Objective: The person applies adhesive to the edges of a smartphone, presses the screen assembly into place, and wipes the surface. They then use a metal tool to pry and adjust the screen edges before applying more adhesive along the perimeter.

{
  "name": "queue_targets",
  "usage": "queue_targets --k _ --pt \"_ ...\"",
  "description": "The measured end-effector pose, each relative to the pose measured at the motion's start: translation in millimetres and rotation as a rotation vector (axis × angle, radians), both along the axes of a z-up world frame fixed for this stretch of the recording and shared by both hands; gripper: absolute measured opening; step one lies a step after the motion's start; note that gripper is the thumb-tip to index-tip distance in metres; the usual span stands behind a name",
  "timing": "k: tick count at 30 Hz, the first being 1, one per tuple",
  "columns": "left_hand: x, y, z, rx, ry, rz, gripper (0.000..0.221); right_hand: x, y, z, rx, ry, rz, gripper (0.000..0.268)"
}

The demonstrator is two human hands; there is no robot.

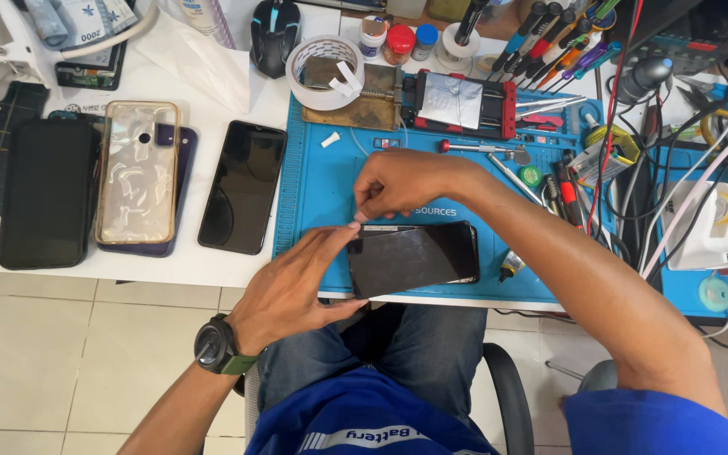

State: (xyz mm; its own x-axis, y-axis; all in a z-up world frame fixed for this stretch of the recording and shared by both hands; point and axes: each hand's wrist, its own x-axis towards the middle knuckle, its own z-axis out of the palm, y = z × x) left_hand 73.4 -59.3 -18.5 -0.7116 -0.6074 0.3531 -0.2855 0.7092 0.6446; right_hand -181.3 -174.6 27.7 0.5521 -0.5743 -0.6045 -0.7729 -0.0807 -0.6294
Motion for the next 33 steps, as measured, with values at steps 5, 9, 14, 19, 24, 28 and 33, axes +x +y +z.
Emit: queue_targets --k 5,9,14,19,24,28,33 --pt "3 -1 -7 -0.004 -0.018 -0.005 0.106 -9 4 1 -0.053 -0.003 -0.005 0.012" --pt "4 -1 -6 0.009 -0.031 -0.005 0.106 -7 34 34 -0.446 -0.021 -0.034 0.026" --pt "2 -1 -8 -0.017 -0.016 -0.002 0.106 -27 71 21 -0.906 0.033 0.337 0.047" --pt "1 -1 -4 0.002 -0.009 -0.001 0.107 -34 77 10 -1.0 0.088 0.434 0.04" --pt "3 1 -7 -0.01 -0.016 0.007 0.107 -52 76 -10 -1.126 0.097 0.471 0.037" --pt "3 -2 -6 -0.008 -0.016 0.008 0.105 -56 79 -4 -1.124 0.074 0.434 0.038" --pt "3 -1 -6 0.014 -0.03 0.011 0.105 -69 86 -5 -1.118 0.07 0.401 0.034"
